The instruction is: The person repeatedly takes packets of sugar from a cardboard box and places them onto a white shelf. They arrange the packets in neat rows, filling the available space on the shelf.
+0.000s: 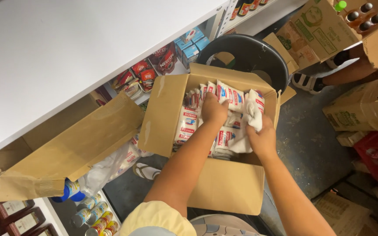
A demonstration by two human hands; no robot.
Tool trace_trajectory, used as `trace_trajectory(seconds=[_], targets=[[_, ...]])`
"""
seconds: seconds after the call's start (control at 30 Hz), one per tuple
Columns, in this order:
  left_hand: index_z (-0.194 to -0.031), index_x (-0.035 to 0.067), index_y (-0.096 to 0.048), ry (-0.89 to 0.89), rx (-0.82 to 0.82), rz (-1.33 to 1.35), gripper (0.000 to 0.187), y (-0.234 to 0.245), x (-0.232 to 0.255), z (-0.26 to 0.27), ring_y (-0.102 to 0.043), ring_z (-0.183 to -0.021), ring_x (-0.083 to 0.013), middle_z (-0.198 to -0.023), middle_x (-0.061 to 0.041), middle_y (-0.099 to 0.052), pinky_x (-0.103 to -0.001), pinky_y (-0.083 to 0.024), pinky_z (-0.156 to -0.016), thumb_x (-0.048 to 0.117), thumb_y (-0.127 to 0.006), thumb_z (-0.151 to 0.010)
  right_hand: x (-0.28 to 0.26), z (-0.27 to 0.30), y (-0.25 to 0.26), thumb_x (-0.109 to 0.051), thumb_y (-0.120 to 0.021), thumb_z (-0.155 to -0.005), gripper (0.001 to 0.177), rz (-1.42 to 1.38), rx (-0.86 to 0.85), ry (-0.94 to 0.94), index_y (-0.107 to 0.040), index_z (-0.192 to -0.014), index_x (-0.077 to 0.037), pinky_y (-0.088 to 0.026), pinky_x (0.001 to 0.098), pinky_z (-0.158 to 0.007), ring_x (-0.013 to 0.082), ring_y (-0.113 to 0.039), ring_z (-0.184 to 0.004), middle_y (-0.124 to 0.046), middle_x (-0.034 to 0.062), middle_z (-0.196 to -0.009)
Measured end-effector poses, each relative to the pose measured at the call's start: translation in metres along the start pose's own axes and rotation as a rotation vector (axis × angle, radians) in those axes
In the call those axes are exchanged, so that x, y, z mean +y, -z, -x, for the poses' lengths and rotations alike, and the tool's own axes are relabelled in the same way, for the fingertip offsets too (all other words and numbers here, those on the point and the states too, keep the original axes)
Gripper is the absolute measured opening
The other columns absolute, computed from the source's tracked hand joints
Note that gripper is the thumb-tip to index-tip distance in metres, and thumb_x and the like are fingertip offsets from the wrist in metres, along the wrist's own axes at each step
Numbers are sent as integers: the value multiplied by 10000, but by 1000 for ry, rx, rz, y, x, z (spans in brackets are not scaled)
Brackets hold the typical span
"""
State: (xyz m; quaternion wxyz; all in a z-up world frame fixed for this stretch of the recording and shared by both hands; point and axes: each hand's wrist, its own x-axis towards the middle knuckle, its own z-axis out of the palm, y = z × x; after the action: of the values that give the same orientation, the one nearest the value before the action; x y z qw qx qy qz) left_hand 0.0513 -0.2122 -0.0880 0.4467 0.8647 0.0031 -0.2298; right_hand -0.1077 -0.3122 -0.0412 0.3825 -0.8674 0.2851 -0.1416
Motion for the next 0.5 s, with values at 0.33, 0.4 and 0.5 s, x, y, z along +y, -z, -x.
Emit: trace_trajectory(seconds=[0.33,0.4,0.5], targets=[[-917,19,-759,-81,-64,254,264,43,21,40,-708,-722,-221,-783,-135,-740,-363,-554,-717,217,-816,-753,-89,-38,13,-112,-779,-661,679,217,-121,512,-609,-1315,-40,-460,513,-993,417,-567,-1159,-617,218,-1247],[-865,-16,-735,57,-248,478,264,69,31,51,-710,-670,-244,-740,-142,-732,-399,-568,-649,236,-775,-800,-100,-33,7,-164,-834,-610,882,32,-157,681,-485,-1392,44,-426,503,-1046,457,-511,-1272,-554,296,-1355],[-864,1,-746,84,-342,588,235,94,28,52,-701,-669,-273,-707,-91,-720,-439,-571,-638,211,-779,-766,-96,-15,-6,-207,-861,-742,782,-125,-233,183,-480,-1398,-17,-521,366,-966,265,-669,-1130,-663,163,-1233]])
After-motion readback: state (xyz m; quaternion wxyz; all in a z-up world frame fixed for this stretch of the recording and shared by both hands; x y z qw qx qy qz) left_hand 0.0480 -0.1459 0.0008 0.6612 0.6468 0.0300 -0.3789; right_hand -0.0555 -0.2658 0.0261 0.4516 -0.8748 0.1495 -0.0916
